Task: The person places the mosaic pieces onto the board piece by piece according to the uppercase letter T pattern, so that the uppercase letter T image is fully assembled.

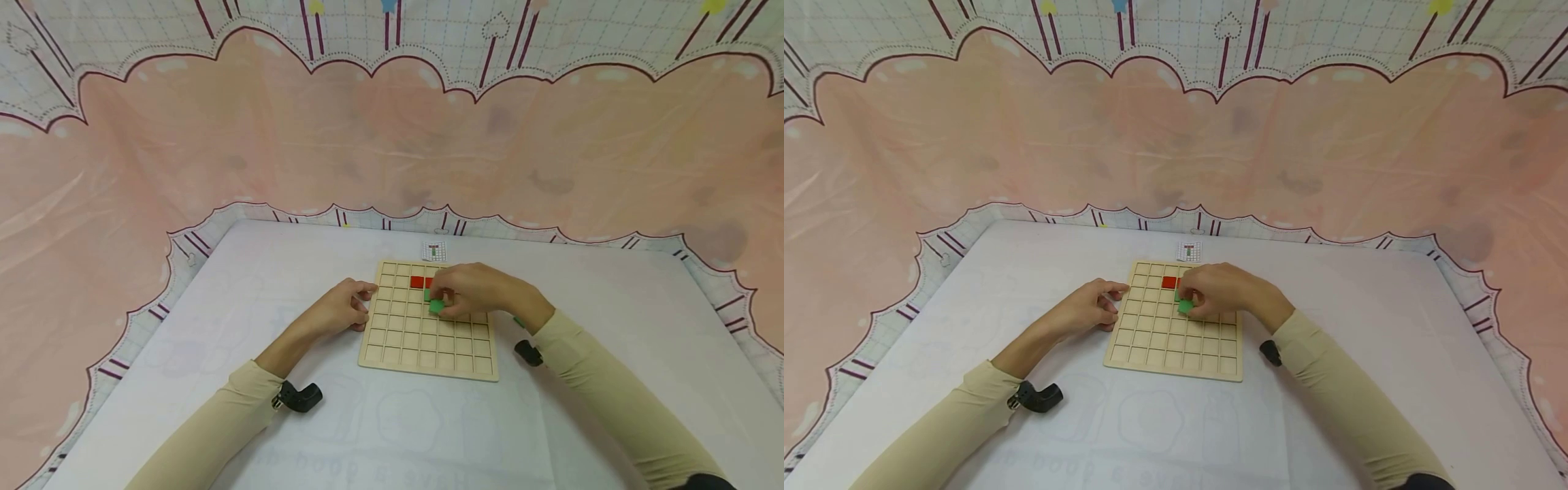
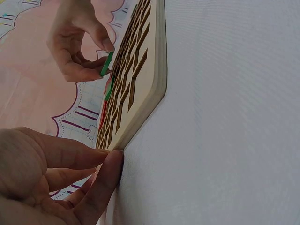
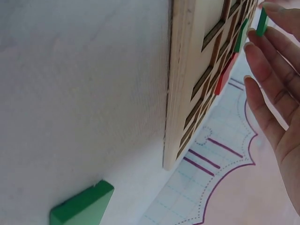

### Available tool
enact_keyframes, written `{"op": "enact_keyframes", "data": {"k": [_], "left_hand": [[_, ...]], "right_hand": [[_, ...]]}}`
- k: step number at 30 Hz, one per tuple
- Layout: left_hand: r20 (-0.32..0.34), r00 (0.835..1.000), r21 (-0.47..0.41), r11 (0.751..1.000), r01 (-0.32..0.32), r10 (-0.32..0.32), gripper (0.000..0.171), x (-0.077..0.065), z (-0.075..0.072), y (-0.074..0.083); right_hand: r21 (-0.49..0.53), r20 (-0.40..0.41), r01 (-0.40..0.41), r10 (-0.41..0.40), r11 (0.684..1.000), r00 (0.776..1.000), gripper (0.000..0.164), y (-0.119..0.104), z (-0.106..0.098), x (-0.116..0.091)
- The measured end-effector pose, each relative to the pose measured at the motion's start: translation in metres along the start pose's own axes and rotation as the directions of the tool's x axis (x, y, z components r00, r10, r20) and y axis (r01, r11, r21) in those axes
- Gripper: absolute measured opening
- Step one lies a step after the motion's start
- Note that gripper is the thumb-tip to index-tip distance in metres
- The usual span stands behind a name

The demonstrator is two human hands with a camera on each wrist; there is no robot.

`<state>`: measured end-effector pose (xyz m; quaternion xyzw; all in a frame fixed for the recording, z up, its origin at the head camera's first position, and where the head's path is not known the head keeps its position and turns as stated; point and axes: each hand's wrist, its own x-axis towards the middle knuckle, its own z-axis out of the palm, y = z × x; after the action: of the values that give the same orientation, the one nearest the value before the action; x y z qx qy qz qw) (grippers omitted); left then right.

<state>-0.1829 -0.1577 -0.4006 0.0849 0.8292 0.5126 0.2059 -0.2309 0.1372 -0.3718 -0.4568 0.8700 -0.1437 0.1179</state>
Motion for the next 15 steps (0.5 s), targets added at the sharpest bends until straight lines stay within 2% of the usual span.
{"op": "enact_keyframes", "data": {"k": [15], "left_hand": [[-0.003, 1.000, 0.002, 1.000, -0.002, 0.002, 0.062, 0.0000, 0.0002, 0.0006]], "right_hand": [[-0.069, 0.025, 0.002, 0.000, 0.998, 1.000, 0.021, -0.0042, 0.0052, 0.0058]]}}
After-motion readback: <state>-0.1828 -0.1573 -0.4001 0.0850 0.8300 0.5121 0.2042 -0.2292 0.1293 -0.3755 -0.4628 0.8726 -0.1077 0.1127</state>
